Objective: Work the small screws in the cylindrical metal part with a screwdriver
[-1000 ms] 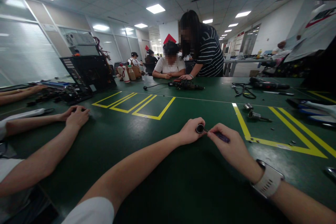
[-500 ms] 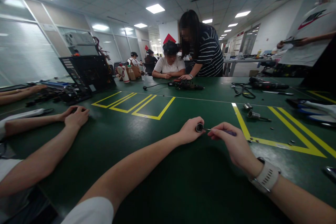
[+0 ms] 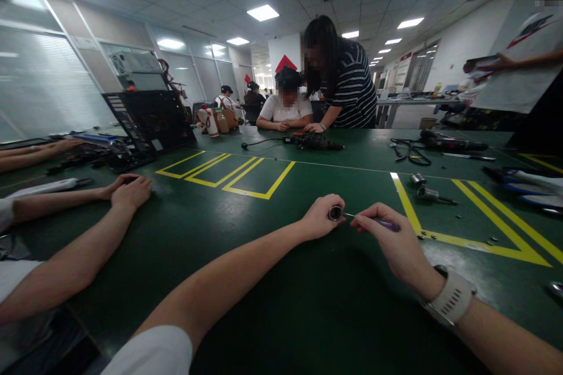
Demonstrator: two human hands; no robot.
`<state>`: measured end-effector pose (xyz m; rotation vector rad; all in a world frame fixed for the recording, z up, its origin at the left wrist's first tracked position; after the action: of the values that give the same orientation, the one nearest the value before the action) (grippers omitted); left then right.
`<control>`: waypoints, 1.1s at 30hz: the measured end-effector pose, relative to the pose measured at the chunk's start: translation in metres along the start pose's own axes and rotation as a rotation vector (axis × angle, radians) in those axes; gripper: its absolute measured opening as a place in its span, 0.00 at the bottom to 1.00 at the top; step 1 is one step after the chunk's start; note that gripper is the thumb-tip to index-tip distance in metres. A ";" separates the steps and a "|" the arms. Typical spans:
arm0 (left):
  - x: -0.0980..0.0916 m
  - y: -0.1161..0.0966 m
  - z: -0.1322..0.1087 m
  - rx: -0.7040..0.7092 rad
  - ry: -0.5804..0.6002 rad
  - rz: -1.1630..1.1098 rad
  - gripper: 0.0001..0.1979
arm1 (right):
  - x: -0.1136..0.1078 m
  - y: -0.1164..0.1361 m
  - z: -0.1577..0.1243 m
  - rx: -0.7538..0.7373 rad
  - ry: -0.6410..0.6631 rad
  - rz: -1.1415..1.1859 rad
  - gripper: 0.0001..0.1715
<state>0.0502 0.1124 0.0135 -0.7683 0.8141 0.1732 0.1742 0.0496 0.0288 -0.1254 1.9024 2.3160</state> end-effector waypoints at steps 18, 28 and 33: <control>0.000 -0.015 -0.004 0.074 0.226 0.492 0.05 | 0.006 -0.010 0.005 0.030 0.147 -0.079 0.09; 0.002 -0.030 -0.004 0.188 0.317 0.728 0.06 | 0.009 -0.020 0.007 0.116 0.195 -0.008 0.11; 0.004 -0.030 -0.004 0.243 0.341 0.812 0.05 | 0.010 -0.026 0.007 0.185 0.233 0.065 0.12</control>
<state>0.0634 0.0874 0.0252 -0.1998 1.4168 0.6656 0.1684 0.0622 0.0037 -0.3304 2.2531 2.2353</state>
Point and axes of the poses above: each hand's wrist, its own z-axis towards the middle knuckle, its own x-axis out of the palm, y = z × x, the point moved 7 cm from there along z, towards the middle knuckle, and after that the axes turned 4 degrees about x, right-handed, at the moved point
